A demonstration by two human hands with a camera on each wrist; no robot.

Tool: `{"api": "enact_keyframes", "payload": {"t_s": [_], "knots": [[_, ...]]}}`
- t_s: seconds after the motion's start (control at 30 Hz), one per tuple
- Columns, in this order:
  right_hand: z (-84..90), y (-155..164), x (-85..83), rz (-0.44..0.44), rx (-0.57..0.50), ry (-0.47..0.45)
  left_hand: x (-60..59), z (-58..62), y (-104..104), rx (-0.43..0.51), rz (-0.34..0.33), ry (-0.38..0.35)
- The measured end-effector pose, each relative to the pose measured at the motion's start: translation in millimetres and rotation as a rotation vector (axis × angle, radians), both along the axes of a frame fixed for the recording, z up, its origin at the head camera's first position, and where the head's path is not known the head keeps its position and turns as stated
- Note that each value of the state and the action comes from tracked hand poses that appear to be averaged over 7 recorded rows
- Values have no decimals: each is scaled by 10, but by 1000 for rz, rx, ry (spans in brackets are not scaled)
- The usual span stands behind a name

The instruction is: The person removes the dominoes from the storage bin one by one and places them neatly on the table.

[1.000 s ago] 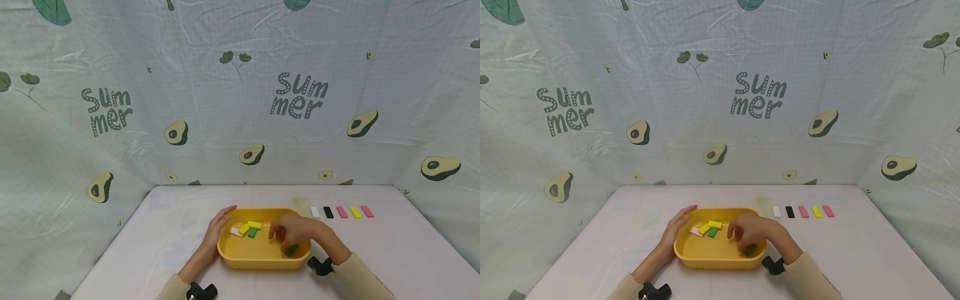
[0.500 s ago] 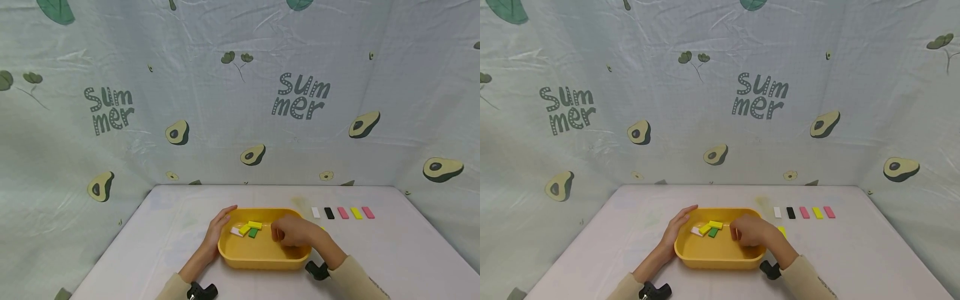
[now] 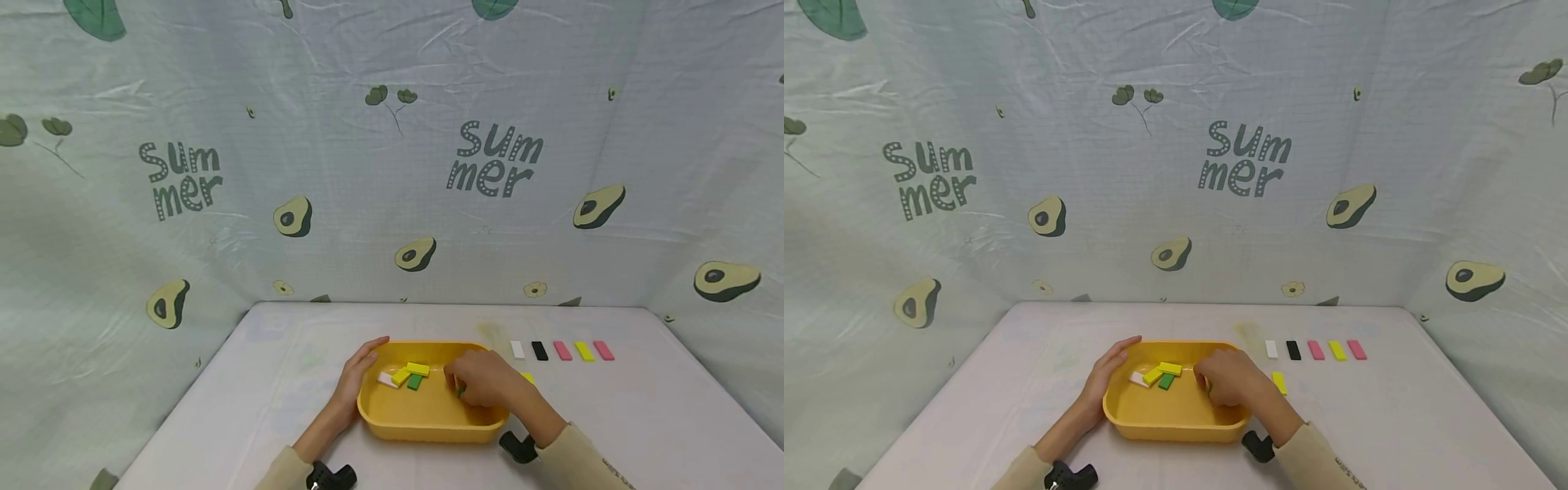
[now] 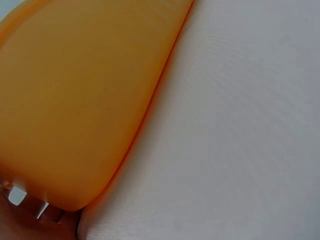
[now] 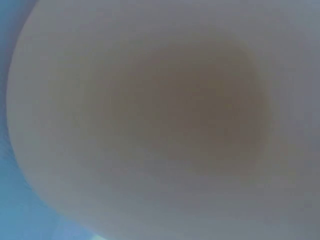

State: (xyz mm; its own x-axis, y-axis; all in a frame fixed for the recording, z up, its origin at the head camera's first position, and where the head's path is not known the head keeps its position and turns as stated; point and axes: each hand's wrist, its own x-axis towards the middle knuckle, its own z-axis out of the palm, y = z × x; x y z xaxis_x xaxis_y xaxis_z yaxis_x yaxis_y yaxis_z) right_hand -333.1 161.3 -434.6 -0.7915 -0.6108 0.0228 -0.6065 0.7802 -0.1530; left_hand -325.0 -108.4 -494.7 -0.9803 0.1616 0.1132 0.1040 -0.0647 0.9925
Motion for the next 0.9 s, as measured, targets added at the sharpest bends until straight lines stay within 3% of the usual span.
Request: {"api": "enact_keyframes", "payload": {"t_s": [0.47,0.7,0.9], "knots": [[81,37,-126,64,-297,28,15,6,10,2,6,-2],[144,62,-122,84,-344,-75,41,13,-7,-3,30,-8],[212,228,-126,83,-343,-76,23,17,17,-9,5,-5]]}}
